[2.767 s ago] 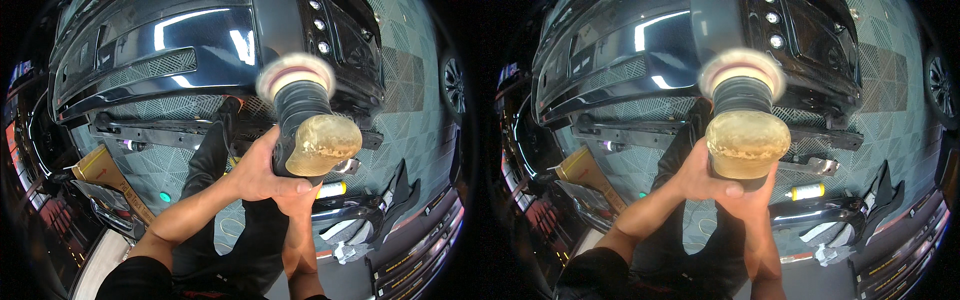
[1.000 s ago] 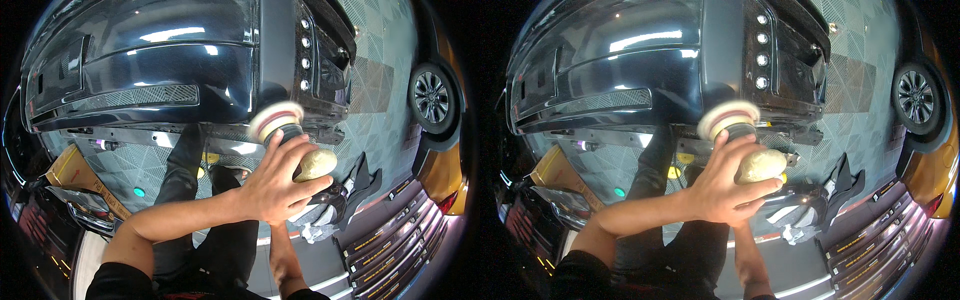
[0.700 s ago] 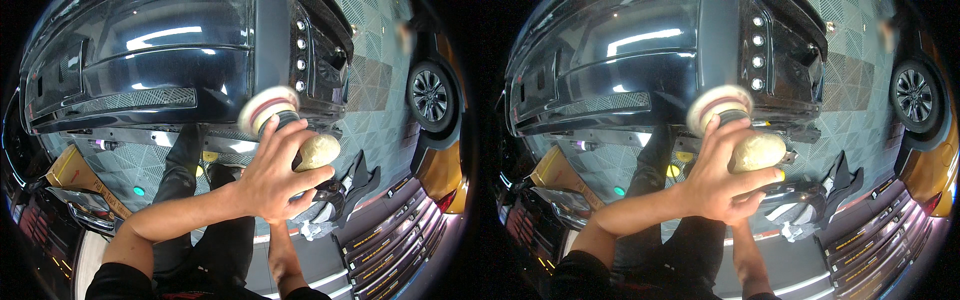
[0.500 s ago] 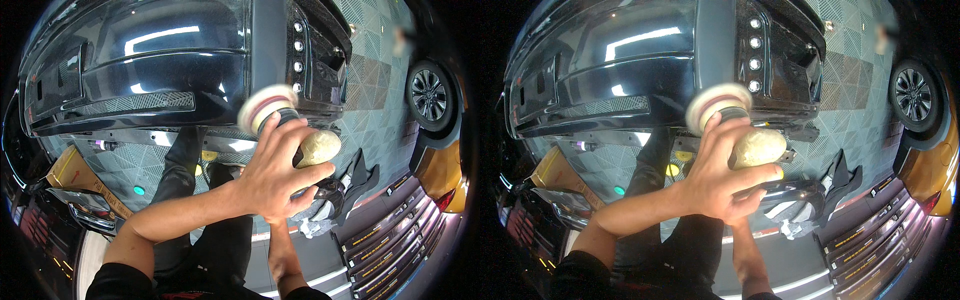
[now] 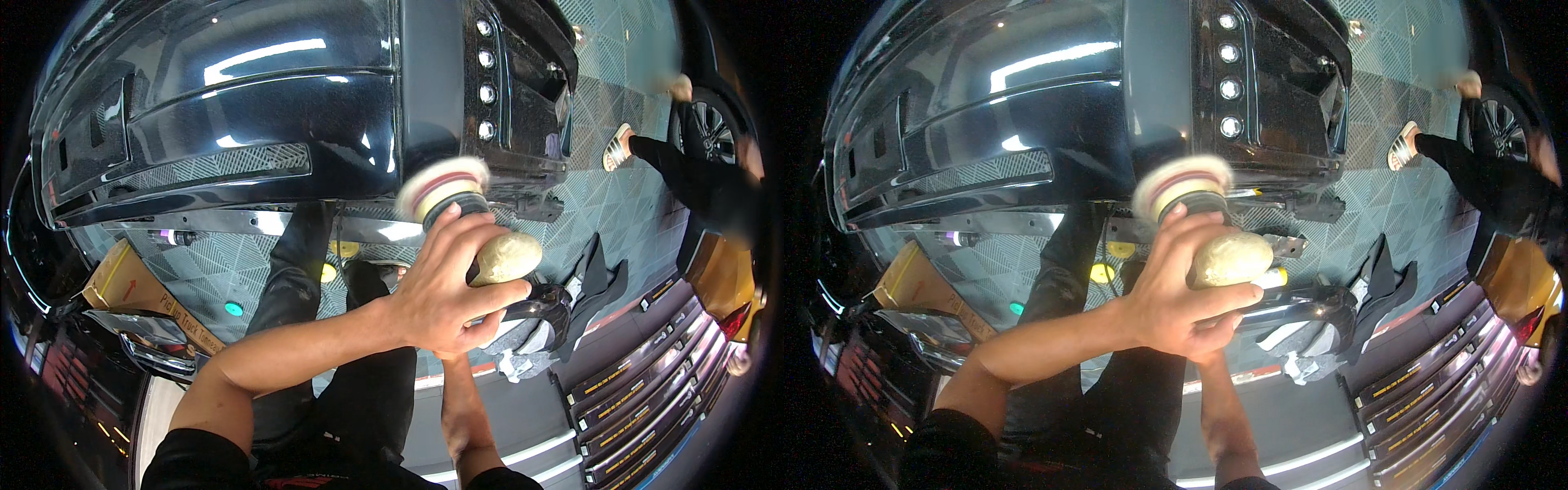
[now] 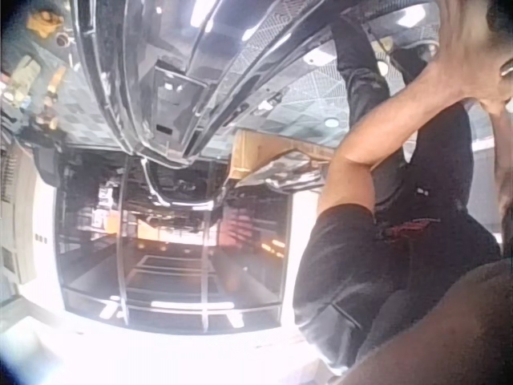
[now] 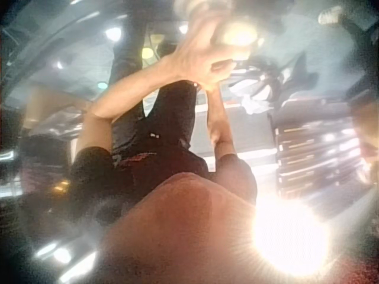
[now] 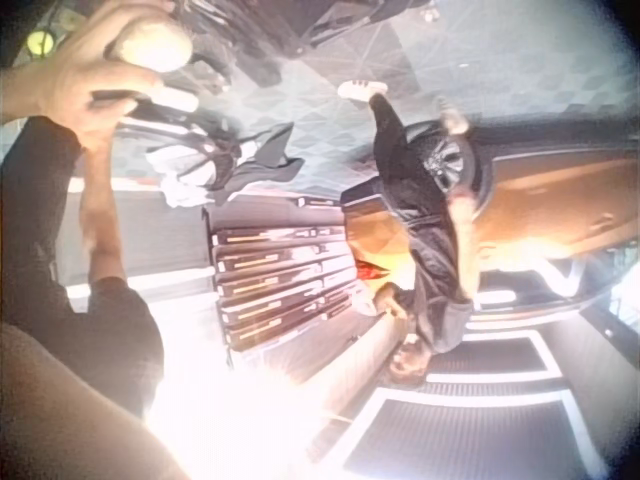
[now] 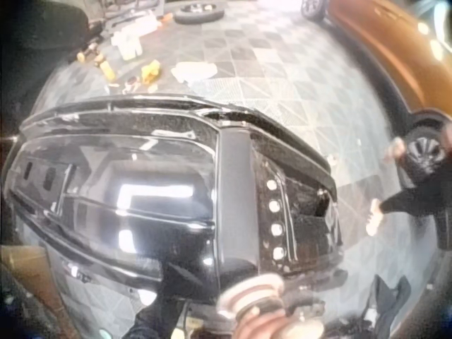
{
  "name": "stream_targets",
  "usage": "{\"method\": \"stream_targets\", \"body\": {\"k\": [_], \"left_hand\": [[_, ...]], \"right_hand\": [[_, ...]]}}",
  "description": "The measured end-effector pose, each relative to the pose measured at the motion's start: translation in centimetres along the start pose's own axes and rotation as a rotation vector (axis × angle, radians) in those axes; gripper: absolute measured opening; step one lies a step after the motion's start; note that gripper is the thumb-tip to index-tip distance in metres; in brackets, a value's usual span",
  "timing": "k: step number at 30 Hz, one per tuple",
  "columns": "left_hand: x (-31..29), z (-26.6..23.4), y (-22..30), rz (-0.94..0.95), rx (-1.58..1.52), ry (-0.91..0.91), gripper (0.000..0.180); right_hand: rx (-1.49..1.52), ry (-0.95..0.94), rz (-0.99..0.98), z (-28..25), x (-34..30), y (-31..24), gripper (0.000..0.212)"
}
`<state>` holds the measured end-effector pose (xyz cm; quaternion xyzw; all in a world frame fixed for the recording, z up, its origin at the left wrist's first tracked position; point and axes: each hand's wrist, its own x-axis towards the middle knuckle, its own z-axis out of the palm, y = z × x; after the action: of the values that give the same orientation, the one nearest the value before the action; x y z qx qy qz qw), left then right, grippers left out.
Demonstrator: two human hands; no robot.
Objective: The person uses a rotary polisher with a foam pad to polish a black car bumper. They apply polishing compound from a yellow bottle onto the pad and move the polisher across the bumper surface in overlapping passes.
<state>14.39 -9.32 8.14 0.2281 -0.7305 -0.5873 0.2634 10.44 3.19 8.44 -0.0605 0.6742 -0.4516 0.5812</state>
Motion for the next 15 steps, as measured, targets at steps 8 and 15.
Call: {"method": "stream_targets", "body": {"k": [8,15], "left_hand": [[1.7,-1.9,0.5,-0.007,0.033,-0.003,0.051],[3.5,-3.0,0.9,-0.04,0.006,0.05,0.051]], "right_hand": [[-0.003,0.004,0.0,0.0,0.0,-1.2,0.056],[-0.023,0.037,0.053,-0.7,-1.8,-1.6,0.054]]}}
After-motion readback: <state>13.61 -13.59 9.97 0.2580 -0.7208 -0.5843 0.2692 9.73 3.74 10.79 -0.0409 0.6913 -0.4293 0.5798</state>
